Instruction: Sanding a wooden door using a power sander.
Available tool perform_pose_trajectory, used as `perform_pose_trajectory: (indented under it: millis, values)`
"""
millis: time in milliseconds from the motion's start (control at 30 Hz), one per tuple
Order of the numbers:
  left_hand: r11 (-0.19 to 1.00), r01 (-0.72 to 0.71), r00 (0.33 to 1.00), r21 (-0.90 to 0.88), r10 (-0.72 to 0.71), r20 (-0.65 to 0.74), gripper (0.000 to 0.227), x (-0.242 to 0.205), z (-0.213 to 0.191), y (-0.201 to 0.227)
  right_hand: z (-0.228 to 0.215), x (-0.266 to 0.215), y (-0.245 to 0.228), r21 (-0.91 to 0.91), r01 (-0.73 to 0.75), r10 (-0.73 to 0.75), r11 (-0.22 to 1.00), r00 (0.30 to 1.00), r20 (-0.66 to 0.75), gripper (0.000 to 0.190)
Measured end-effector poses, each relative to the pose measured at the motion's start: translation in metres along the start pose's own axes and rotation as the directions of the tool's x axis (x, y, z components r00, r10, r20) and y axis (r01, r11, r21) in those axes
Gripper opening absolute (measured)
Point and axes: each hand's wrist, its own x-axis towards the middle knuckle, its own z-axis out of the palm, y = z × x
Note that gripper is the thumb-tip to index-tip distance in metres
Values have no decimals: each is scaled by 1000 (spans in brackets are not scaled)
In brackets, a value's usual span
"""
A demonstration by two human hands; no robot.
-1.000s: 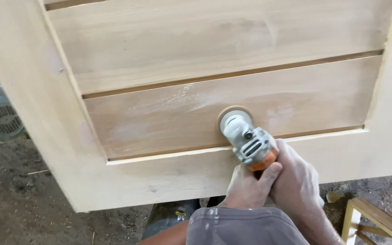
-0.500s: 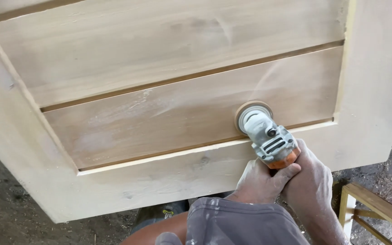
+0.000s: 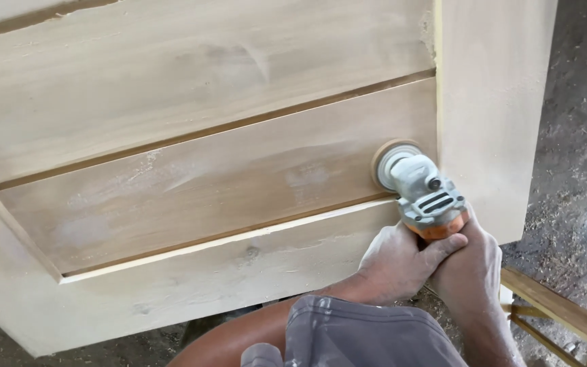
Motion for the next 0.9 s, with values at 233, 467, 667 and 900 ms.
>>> perform_pose_trajectory:
  millis: [233,467,667,900]
  values:
    - [993,20,1000,119,-21,4,75,3,-3,15,3,3,9,49,32,-30,998,999,-41,47]
    - [990,-14,997,140,24,-69,73,-37,-42,-10,38,-31,-30,84,16,-10,996,998,-69,45]
    - [992,7,991,124,10,-137,68,-108,-101,-44,92,-78,-82,83,122,-118,989,992,-51,42]
    - [999,-40,963,-31,30,-268,60,-189,-162,-100,141,-137,-163,45,164,-169,985,976,140,30]
